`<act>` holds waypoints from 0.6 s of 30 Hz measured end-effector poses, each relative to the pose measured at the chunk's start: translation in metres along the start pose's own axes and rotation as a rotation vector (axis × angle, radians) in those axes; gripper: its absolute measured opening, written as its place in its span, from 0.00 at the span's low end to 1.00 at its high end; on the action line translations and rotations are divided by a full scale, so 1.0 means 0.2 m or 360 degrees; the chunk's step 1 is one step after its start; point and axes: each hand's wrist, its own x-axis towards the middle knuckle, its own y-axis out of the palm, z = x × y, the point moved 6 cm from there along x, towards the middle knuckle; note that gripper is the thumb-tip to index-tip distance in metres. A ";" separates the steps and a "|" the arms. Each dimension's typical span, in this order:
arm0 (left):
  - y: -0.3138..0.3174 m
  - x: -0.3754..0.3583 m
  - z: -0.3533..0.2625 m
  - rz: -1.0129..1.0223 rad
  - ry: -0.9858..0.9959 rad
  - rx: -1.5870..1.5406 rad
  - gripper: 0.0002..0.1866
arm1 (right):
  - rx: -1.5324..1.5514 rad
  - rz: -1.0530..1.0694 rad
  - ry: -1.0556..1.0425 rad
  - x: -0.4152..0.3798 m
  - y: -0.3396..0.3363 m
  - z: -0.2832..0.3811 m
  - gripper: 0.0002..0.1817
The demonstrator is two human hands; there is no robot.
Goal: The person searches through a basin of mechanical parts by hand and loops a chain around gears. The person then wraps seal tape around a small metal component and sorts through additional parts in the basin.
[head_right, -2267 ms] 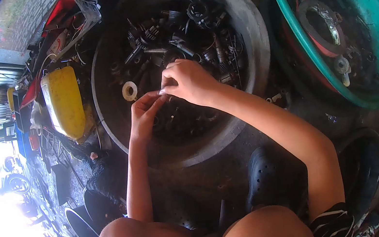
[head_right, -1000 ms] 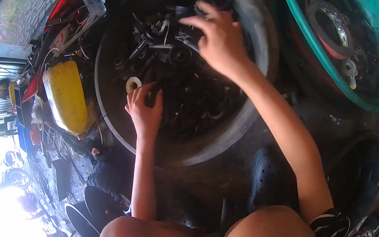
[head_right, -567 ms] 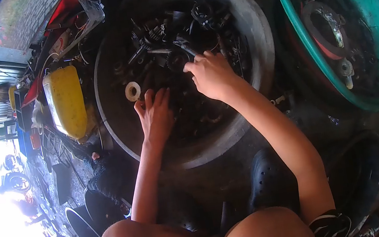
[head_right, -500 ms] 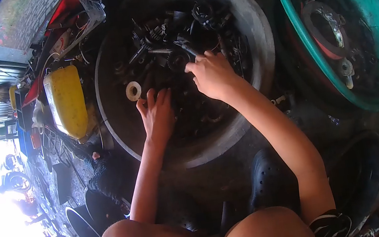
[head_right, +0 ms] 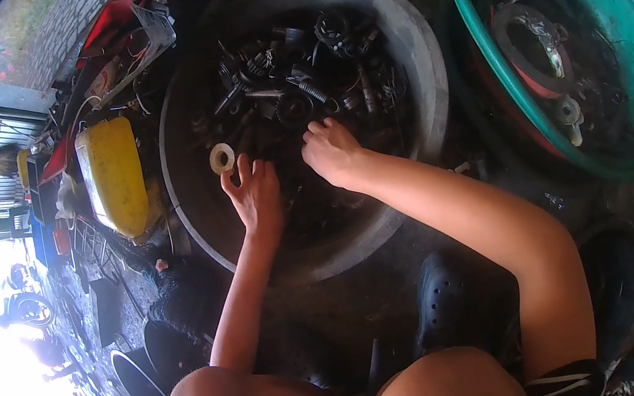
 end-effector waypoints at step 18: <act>-0.01 -0.02 0.10 0.0007 -0.0205 -0.0120 0.08 | 0.1040 -0.1565 0.0671 -0.15 -0.46 -0.36 0.13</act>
